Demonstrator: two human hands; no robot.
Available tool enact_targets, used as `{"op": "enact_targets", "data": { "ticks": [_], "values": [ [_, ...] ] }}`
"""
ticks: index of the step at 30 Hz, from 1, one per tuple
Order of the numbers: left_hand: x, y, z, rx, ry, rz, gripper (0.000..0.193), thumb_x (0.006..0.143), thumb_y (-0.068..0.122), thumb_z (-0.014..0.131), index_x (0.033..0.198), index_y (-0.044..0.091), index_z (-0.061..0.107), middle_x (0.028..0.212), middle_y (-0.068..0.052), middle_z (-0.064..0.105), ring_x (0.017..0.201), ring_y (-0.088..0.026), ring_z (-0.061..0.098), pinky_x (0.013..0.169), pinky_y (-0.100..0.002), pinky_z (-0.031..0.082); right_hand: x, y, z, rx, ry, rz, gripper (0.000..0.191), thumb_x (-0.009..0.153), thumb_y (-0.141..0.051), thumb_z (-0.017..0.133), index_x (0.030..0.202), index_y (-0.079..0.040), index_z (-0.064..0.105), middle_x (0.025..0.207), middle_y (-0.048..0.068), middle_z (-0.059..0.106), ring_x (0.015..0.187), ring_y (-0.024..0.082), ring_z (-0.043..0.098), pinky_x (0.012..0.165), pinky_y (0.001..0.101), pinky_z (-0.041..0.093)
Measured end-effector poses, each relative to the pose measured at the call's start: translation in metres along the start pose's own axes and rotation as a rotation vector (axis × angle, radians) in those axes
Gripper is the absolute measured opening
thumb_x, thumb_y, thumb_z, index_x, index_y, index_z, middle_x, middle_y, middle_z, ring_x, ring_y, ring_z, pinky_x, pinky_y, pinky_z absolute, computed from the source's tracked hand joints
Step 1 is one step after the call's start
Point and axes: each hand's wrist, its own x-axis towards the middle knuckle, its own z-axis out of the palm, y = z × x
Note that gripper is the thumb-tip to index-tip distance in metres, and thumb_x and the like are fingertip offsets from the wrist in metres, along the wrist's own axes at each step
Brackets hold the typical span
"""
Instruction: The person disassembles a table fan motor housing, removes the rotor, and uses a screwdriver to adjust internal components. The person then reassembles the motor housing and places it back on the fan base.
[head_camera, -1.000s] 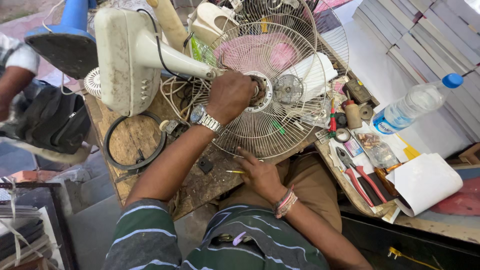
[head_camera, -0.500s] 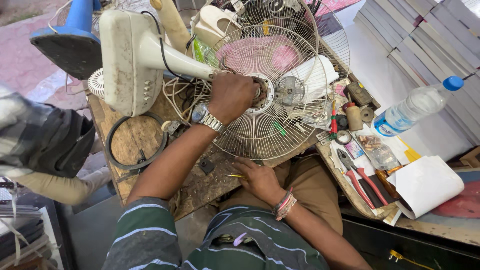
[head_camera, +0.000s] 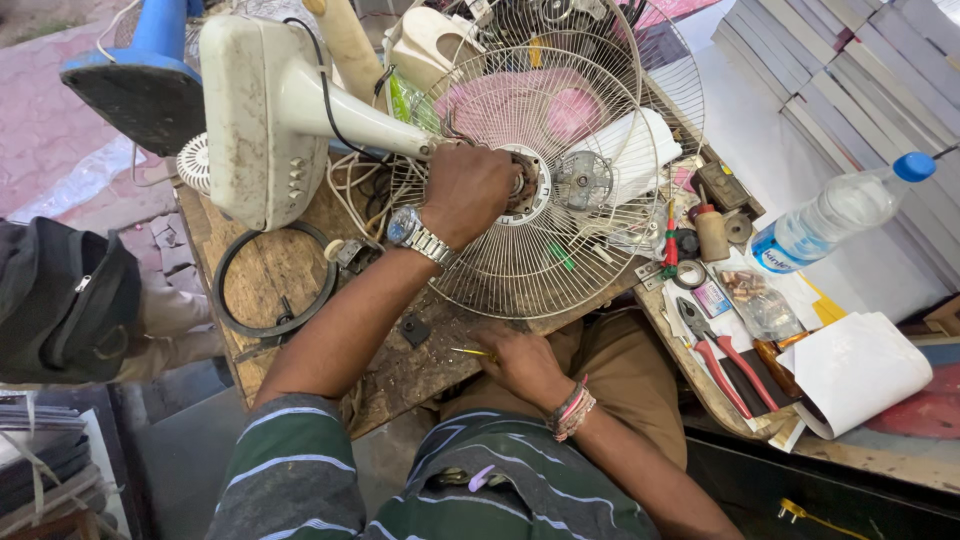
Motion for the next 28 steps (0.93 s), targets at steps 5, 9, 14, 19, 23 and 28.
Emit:
{"op": "enact_targets", "data": {
  "ticks": [5,9,14,19,23,28],
  "values": [
    [0.009,-0.003,0.018,0.019,0.406,0.246,0.012,0.097,0.004,0.056,0.088,0.005,0.063,0.081,-0.011,0.061,0.081,-0.024,0.057,0.072,-0.040,0.048,-0.001,-0.002,-0.005,0.033,-0.062,0.072,0.041,0.085,-0.024,0.070,0.126,-0.017,0.068,0.113,0.012,0.074,0.093,0.033,0.071,0.079,0.0461,0.056],
    [-0.007,-0.008,0.024,-0.011,0.732,0.356,0.027,0.079,-0.005,0.054,0.102,0.005,0.065,0.095,-0.011,0.063,0.090,-0.026,0.058,0.075,-0.041,0.050,-0.003,0.003,-0.001,0.025,-0.154,0.219,0.036,0.090,-0.027,0.069,0.125,-0.017,0.068,0.104,0.015,0.075,0.092,0.034,0.071,0.082,0.0476,0.055],
    [-0.065,-0.024,0.046,-0.281,0.900,0.129,0.018,0.093,0.004,0.061,0.110,0.003,0.066,0.092,-0.012,0.061,0.087,-0.028,0.058,0.074,-0.041,0.047,-0.003,0.021,0.018,-0.007,-0.025,0.042,0.040,0.080,-0.010,0.066,0.121,-0.010,0.069,0.098,0.019,0.071,0.090,0.039,0.068,0.079,0.0497,0.053],
    [-0.122,-0.011,0.111,-0.403,0.715,-0.038,0.042,0.094,0.035,0.078,0.065,0.011,0.060,0.056,-0.006,0.054,0.052,-0.024,0.051,0.054,-0.042,0.042,0.008,0.042,0.049,-0.031,-0.018,-0.143,0.032,0.083,-0.007,0.063,0.114,-0.006,0.068,0.096,0.018,0.066,0.091,0.039,0.064,0.080,0.0500,0.051],
    [-0.159,0.010,0.161,-0.522,0.600,-0.004,0.018,0.094,0.025,0.074,0.094,0.007,0.071,0.075,-0.011,0.067,0.068,-0.028,0.063,0.064,-0.042,0.049,0.021,0.050,0.066,-0.145,0.008,-0.289,0.023,0.088,-0.008,0.058,0.109,-0.002,0.066,0.102,0.018,0.063,0.097,0.037,0.063,0.087,0.0498,0.051],
    [-0.178,0.029,0.218,-0.595,0.621,-0.098,0.030,0.094,0.020,0.072,0.119,0.004,0.069,0.101,-0.014,0.072,0.094,-0.032,0.068,0.081,-0.042,0.055,0.019,0.058,0.064,-0.099,-0.078,-0.240,0.026,0.092,-0.013,0.057,0.113,0.000,0.067,0.121,0.018,0.064,0.109,0.036,0.063,0.096,0.0457,0.049]
  ]
}}
